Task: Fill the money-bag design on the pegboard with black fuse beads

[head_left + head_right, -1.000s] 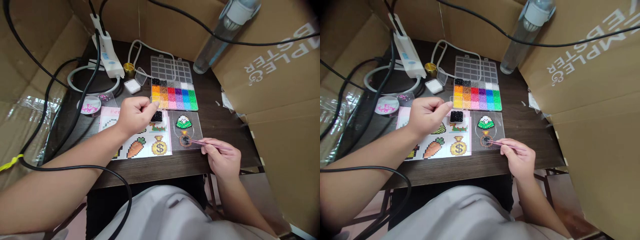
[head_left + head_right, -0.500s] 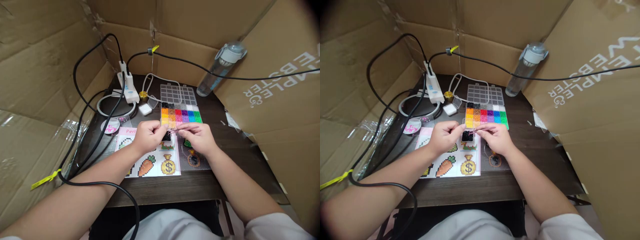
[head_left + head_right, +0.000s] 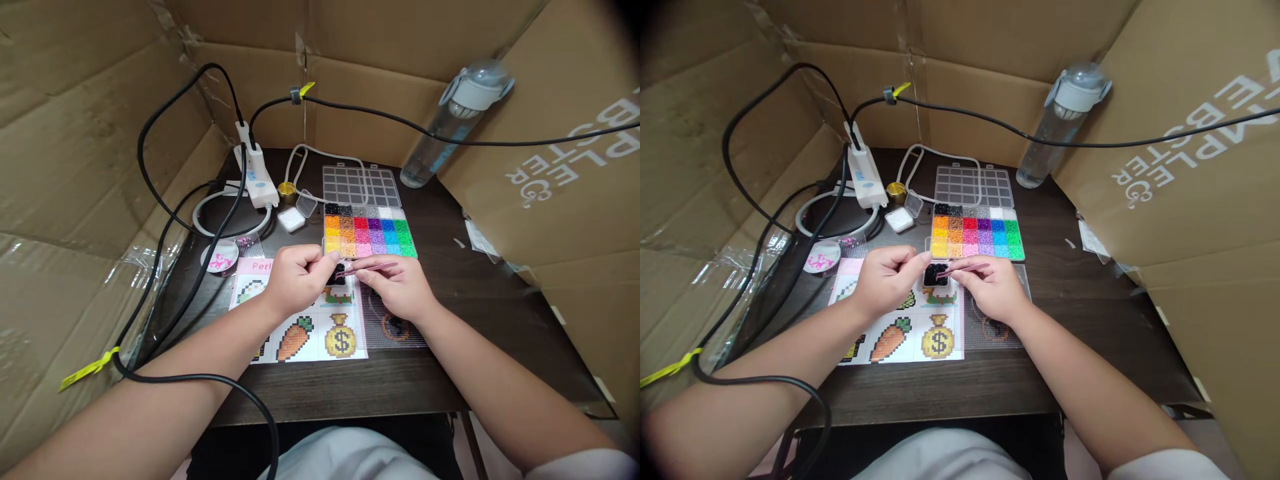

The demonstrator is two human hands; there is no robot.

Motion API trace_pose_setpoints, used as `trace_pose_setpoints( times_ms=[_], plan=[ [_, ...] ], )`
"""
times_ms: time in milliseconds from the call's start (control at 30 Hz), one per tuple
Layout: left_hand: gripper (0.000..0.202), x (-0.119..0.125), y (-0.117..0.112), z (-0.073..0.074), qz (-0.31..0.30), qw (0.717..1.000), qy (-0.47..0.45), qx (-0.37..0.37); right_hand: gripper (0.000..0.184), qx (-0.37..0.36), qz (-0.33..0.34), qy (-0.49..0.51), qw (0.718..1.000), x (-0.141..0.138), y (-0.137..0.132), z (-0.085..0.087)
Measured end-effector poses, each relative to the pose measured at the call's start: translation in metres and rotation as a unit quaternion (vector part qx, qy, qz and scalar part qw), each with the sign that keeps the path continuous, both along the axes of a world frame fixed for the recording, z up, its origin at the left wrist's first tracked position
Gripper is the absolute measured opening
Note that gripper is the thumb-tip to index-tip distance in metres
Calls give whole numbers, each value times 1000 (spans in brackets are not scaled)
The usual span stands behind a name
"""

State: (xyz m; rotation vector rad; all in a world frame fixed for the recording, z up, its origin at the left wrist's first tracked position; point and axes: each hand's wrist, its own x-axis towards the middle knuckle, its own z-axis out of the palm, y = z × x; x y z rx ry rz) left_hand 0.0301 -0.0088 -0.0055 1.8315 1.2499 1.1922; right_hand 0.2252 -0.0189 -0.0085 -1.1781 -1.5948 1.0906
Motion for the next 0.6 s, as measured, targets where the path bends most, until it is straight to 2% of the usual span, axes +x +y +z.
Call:
trace_pose_setpoints(
  times_ms=[600],
  plan=[
    [50, 0, -1, 2, -1, 1000, -7, 19, 9, -5, 38, 8, 999, -4, -1, -1]
  ],
)
